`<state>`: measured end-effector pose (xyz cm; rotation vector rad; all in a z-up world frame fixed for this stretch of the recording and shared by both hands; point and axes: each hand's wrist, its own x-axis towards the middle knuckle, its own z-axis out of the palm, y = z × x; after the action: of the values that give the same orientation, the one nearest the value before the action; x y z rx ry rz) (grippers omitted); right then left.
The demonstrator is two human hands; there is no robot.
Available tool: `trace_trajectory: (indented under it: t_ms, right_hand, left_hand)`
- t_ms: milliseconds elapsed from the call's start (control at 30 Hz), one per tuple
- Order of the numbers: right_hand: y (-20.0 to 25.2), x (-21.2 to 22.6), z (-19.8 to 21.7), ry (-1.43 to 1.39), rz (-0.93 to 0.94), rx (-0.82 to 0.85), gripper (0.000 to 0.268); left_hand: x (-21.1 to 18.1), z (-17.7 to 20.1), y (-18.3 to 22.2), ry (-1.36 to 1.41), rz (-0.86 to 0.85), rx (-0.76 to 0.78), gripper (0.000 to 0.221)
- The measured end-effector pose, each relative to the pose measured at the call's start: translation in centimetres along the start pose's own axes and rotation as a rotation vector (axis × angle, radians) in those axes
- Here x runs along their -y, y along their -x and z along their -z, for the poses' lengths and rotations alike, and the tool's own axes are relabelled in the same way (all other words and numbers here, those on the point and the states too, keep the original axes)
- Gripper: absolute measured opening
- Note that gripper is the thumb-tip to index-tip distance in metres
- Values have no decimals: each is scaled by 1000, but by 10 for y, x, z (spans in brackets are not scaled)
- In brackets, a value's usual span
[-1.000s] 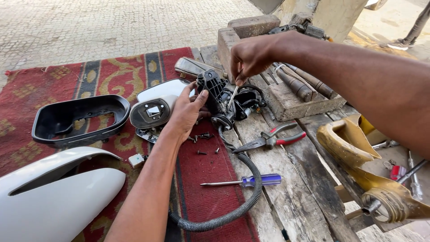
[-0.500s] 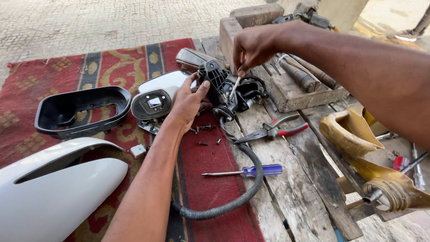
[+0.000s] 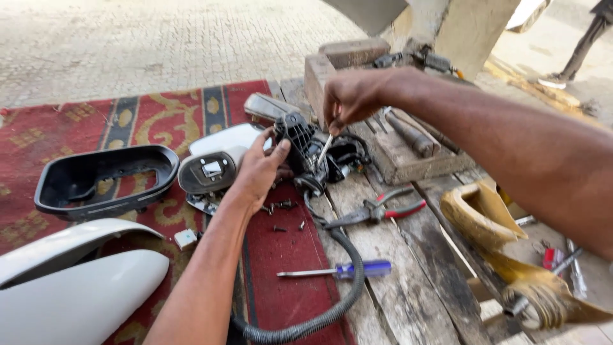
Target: Disassembling and repairing a car side mirror assembly using hand tools on a workbench.
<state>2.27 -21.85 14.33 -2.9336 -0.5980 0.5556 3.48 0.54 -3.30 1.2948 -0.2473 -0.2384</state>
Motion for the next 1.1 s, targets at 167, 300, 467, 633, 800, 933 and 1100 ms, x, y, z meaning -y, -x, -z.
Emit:
trace_trajectory:
  t_ms: [167,300,467,633,800,933,1100]
  right_hand:
    - [0,4,1,32,0,-23,8]
    - [-6,-5,-3,40,20,-27,7]
    - [1,5,0,36,2,-24,8]
    - [-1,4,0,62,-1,-43,8]
    - [-2,2,1,70,13,-33,7]
    - [1,5,2,63,35,-48,7]
    - [0,1,-1,54,62,-42,5]
  left_hand:
    - [-13,-7,13,29,1,-2,68]
    - [-15,-9,17,18,3,7,69]
    - [-16,-10,18,18,-2,12,67]
    - [-10,-7,15,34,-11,15,66]
    - [-12,-8,16,45,-11,8,67]
    - [-5,-7,11,47,-12,18,65]
    - [-11,-12,15,30,-9,12,66]
